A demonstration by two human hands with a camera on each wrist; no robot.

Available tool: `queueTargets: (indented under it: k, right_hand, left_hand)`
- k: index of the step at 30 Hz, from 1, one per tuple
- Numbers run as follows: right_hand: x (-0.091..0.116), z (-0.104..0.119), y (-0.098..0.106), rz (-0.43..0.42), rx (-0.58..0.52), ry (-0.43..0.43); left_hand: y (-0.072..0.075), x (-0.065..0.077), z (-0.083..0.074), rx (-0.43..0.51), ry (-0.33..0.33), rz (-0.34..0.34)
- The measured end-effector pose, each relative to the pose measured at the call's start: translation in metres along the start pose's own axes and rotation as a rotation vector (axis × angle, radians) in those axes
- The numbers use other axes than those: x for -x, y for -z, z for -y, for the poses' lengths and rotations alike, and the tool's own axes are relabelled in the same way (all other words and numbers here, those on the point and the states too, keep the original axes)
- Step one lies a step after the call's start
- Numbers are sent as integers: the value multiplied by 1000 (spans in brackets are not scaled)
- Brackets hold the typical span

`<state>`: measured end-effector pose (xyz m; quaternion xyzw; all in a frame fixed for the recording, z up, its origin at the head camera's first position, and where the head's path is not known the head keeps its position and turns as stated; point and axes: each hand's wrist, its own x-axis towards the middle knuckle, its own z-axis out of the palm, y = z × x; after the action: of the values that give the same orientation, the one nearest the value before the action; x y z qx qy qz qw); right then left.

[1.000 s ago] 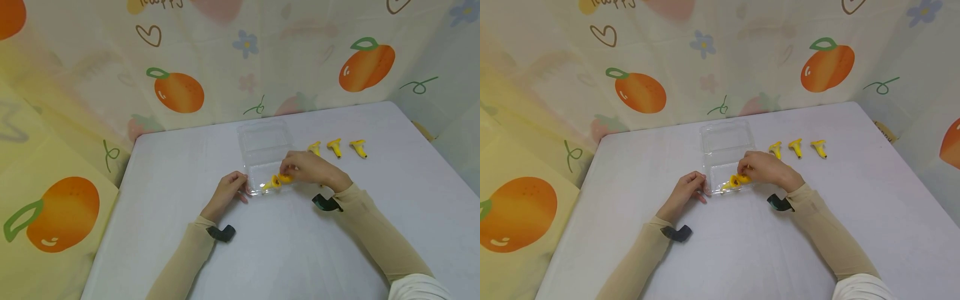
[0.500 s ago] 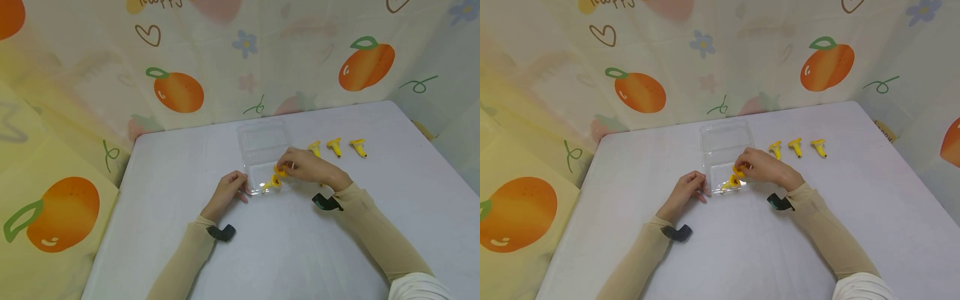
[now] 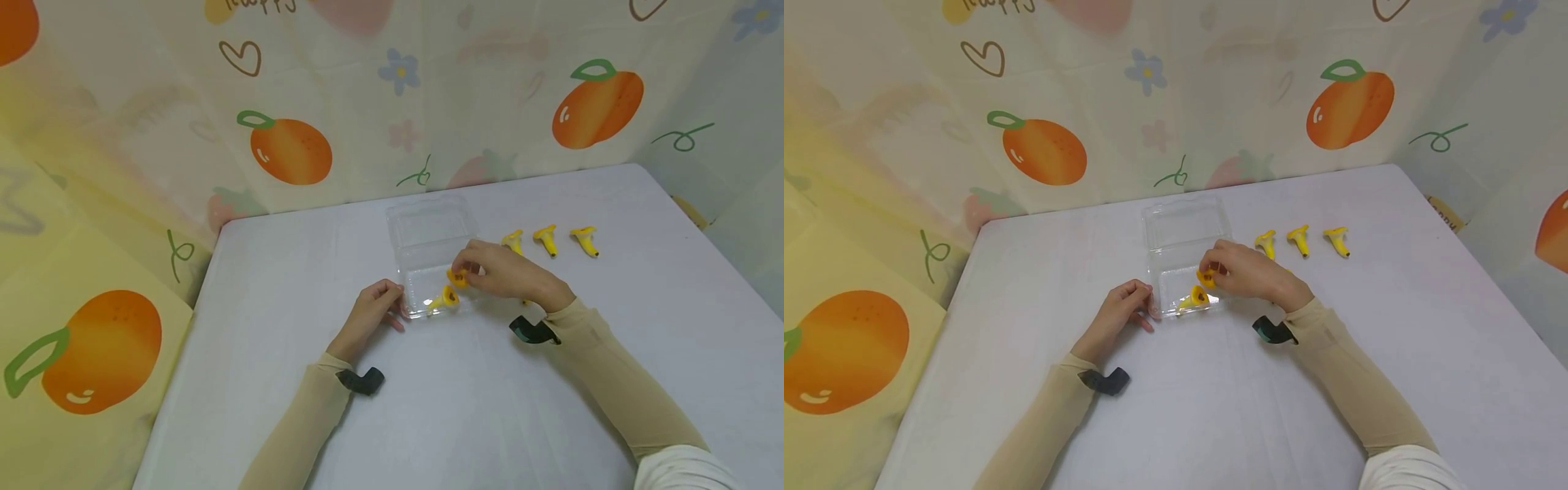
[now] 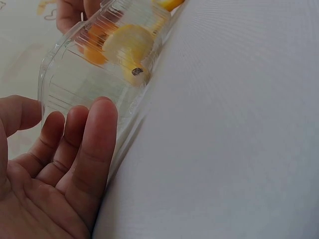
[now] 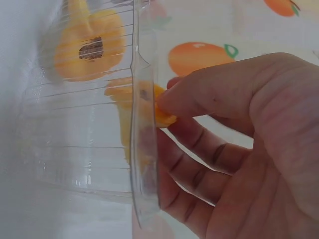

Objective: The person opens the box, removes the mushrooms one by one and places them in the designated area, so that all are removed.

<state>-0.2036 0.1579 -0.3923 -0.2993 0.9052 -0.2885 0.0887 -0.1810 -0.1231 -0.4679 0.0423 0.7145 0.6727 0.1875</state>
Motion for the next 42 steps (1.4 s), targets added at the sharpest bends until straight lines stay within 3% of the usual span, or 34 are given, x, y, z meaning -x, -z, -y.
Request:
queueTargets:
  k: [13, 19, 25, 30, 42]
  right_hand:
    - [0, -1, 1, -33, -43, 33]
    - [-1, -1, -2, 2, 6, 50]
    - [-2, -1, -4, 49, 2, 6]
    - [-3, -2, -9, 84, 104, 4]
    - [-4, -2, -16, 18, 247, 20]
  left_hand:
    - [0, 1, -1, 0, 11, 1]
    - [0, 2, -2, -21, 11, -5]
    - [-1, 0, -1, -14, -2, -2]
    - [-1, -1, 0, -18, -5, -7]
    - [-1, -1, 0, -7, -3, 6]
